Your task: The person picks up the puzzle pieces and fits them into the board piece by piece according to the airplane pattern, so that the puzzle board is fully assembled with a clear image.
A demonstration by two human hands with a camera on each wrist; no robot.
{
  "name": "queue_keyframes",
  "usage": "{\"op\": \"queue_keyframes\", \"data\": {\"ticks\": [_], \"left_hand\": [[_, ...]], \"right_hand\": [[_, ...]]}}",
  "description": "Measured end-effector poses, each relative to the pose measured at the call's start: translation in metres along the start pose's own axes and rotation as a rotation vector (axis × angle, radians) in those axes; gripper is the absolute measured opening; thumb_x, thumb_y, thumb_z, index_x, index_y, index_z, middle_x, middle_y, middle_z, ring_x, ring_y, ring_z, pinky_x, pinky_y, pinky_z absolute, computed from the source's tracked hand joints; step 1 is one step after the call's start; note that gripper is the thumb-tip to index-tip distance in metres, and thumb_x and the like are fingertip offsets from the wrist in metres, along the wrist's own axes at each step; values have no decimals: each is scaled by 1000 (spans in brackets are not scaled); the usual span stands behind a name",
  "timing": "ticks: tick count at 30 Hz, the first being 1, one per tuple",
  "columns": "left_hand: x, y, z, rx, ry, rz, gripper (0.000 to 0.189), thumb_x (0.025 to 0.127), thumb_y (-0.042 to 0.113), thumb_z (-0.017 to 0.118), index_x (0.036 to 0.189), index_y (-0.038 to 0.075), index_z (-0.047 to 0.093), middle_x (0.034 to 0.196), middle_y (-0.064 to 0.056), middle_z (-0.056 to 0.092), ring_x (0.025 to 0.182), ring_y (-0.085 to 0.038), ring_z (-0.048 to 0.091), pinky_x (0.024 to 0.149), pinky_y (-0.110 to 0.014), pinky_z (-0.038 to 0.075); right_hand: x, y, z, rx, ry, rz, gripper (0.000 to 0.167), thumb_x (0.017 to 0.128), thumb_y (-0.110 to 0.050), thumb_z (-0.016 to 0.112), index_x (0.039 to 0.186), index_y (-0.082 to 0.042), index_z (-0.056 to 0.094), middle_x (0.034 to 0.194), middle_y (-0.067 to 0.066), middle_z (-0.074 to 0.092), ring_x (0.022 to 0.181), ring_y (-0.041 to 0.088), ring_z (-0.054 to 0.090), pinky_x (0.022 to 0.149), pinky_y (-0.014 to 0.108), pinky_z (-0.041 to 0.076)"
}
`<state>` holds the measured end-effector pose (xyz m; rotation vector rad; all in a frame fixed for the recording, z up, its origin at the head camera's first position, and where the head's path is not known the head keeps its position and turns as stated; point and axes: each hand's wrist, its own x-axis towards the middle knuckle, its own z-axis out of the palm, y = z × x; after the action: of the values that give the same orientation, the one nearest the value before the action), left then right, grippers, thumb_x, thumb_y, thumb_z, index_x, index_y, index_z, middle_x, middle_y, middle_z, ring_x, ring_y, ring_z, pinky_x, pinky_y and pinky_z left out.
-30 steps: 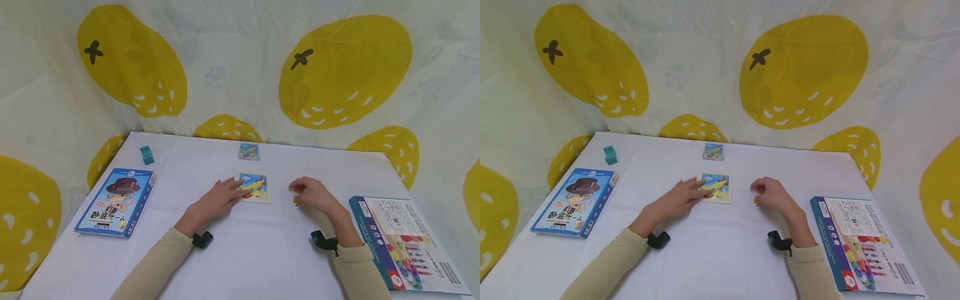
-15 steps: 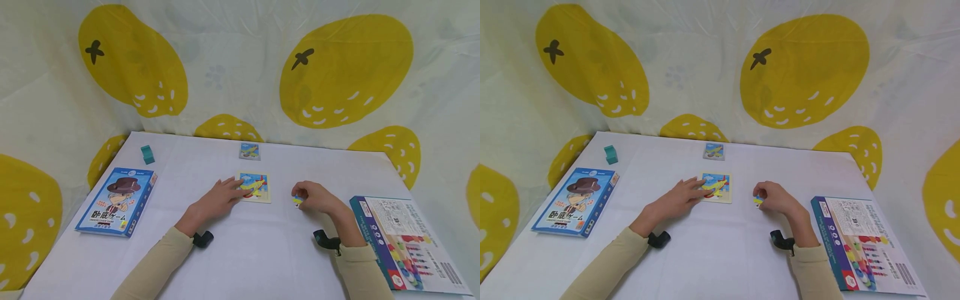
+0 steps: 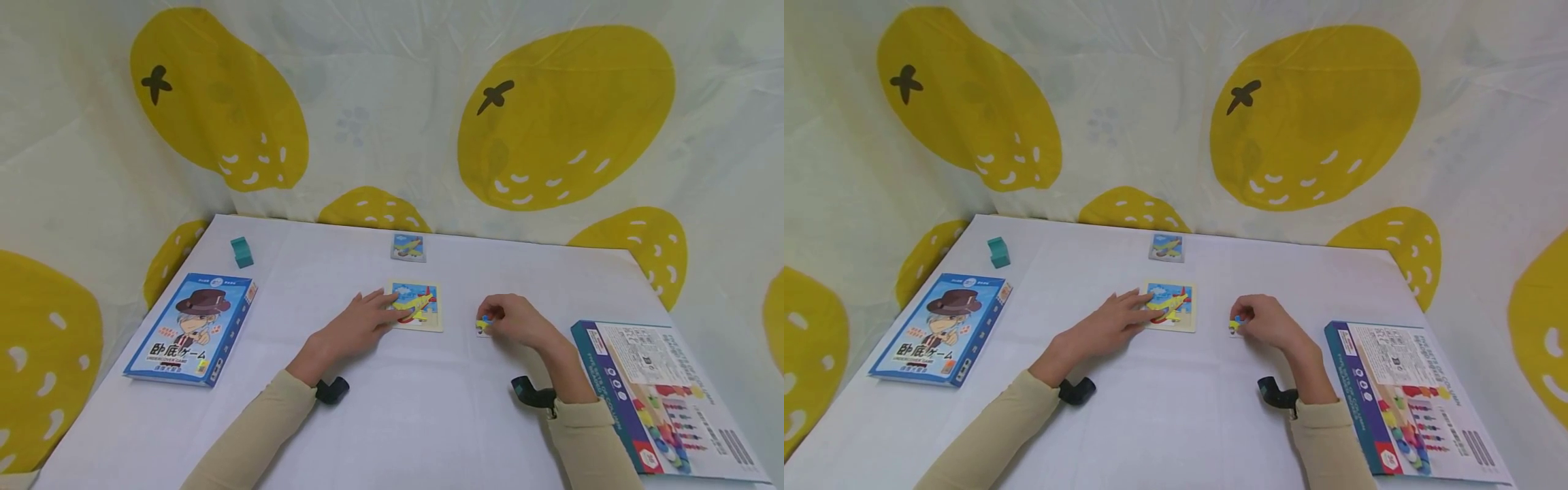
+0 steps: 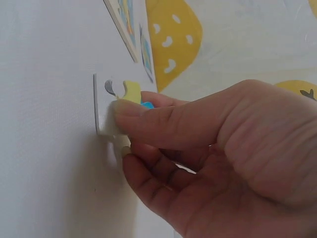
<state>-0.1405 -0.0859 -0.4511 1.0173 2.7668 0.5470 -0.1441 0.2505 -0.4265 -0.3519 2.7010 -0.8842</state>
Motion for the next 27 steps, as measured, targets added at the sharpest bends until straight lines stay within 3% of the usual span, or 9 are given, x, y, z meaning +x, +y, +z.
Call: {"op": "queue_keyframes", "data": {"ticks": [8, 16, 23, 27], "left_hand": [[0, 0, 0, -4, 7, 14, 43, 103, 21, 54, 144, 35, 53, 157, -9, 41, 149, -35, 32, 114, -69, 26], [0, 1, -1, -11, -13, -18, 42, 103, 24, 54, 144, 35, 53, 158, -8, 40, 150, -34, 31, 116, -68, 24], [0, 1, -1, 0, -9, -11, 42, 103, 23, 54, 143, 34, 54, 158, -9, 41, 149, -34, 33, 115, -68, 26], [-1, 1, -1, -3, 0, 3, 41, 102, 22, 55, 142, 33, 55, 156, -10, 43, 148, -36, 34, 113, -69, 27]], "right_hand": [[4, -6, 6, 38, 72, 1, 14, 87, -1, 67, 95, -12, 69, 88, 6, 62, 87, 22, 54, 75, 31, 48], [11, -22, 19, 108, 153, -52, 18, 81, 4, 69, 93, -9, 69, 84, 6, 64, 81, 20, 55, 71, 29, 47], [18, -38, 32, 125, 172, -48, 16, 85, 2, 69, 96, -10, 68, 89, 5, 66, 83, 21, 56, 75, 30, 49], [21, -44, 38, 125, 176, -98, 17, 85, 4, 68, 96, -9, 69, 91, 6, 68, 84, 20, 57, 77, 31, 51]]}}
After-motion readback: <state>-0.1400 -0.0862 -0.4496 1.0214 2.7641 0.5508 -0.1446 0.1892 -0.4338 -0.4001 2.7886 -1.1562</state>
